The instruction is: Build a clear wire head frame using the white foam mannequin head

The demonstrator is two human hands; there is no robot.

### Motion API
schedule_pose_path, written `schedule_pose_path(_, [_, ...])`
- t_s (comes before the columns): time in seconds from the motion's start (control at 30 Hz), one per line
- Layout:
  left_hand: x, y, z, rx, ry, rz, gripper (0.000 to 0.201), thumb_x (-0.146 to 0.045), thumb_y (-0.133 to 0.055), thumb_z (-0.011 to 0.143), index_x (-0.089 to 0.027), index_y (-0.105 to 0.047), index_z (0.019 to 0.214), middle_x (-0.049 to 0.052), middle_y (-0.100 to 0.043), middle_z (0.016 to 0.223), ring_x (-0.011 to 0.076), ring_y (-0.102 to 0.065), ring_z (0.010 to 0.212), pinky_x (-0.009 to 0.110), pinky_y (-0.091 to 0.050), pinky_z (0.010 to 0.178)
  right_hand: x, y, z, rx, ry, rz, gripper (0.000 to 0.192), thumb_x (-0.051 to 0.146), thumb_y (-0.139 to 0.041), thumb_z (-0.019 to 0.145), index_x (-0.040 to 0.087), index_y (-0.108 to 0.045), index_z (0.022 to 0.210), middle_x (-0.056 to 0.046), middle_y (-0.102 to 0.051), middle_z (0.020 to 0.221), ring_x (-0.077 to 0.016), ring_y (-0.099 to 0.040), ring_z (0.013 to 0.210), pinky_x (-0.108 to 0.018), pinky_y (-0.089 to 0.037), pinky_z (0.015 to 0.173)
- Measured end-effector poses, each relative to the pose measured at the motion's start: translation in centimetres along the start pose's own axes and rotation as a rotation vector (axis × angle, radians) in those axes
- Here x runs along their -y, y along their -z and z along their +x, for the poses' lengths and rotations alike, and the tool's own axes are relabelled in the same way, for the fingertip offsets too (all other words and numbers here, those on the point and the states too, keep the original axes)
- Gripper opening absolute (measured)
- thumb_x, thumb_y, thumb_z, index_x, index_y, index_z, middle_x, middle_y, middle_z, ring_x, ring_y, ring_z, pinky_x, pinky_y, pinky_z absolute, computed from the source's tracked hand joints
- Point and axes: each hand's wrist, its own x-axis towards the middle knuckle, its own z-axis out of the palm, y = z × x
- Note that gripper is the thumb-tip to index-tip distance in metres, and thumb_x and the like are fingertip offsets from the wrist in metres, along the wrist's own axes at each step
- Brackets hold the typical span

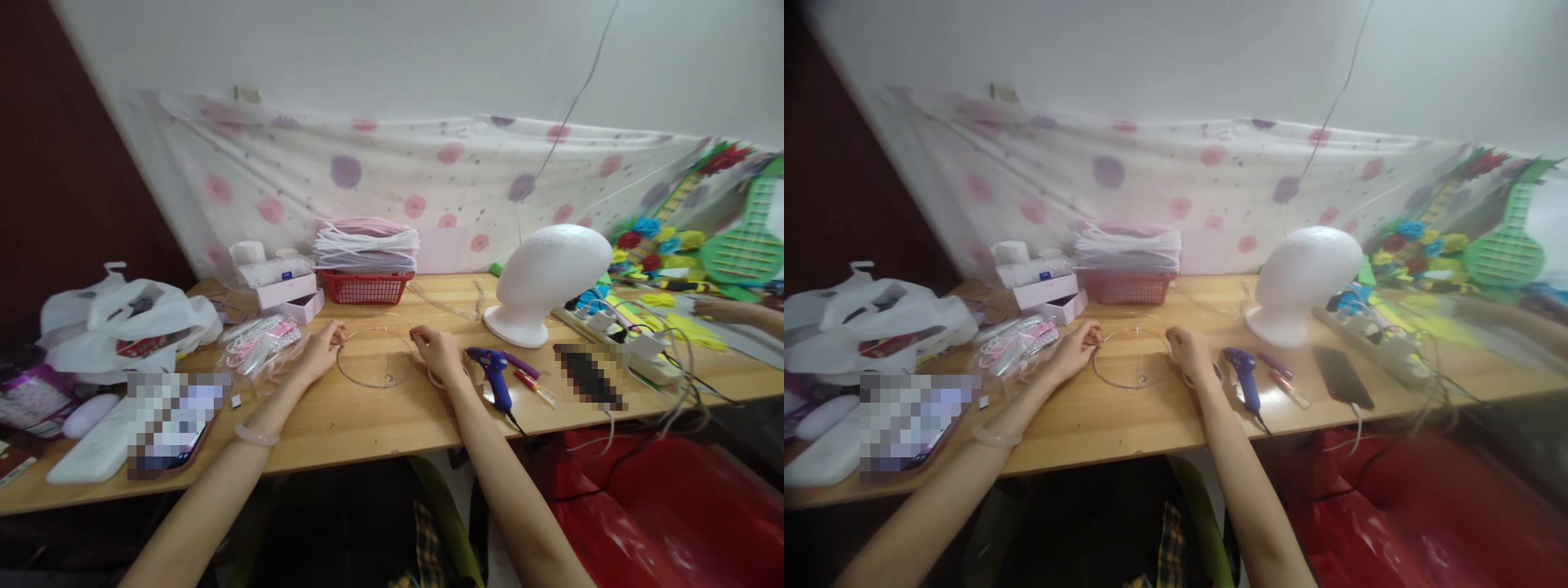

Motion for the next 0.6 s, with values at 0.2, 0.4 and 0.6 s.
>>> schedule_pose_path(0.2, [-3.0, 0.9, 0.7, 0.021, 0.073, -0.157, 0.028, -0.027, -0.065, 0.09, -0.014, -0.059, 0.115, 0.006, -0.067, 0.103, 0.0192, -0.066, 0.088, 0.04, -0.056, 0.082, 0.6, 1.8, 0.8, -0.108, 0.089, 0.002, 0.021, 0.022, -0.054, 0.096, 0.023, -0.072, 0.106, -0.006, -0.079, 0.095, -0.0209, -0.074, 0.083, -0.032, -0.054, 0.077])
schedule_pose_path(0.4, [-10.8, 3.8, 2.6, 0.278, 0.172, -0.402, 0.042, -0.034, -0.069, 0.08, -0.016, -0.057, 0.116, 0.005, -0.07, 0.09, 0.0109, -0.063, 0.062, 0.025, -0.052, 0.059, 3.7, 4.6, 2.9, -0.119, 0.254, 0.009, 0.028, 0.016, -0.051, 0.094, 0.025, -0.075, 0.107, -0.004, -0.079, 0.1, -0.0207, -0.073, 0.091, -0.028, -0.05, 0.079])
schedule_pose_path(0.6, [-14.3, 4.5, 5.0, 0.409, 0.244, -0.502, 0.025, -0.035, -0.064, 0.085, -0.01, -0.065, 0.088, -0.011, -0.036, 0.047, 0.0021, -0.022, 0.035, 0.015, -0.016, 0.035, 5.2, 5.5, 3.5, -0.053, 0.236, -0.052, 0.024, 0.022, -0.052, 0.096, 0.024, -0.071, 0.111, -0.004, -0.075, 0.107, -0.018, -0.07, 0.091, -0.026, -0.049, 0.081])
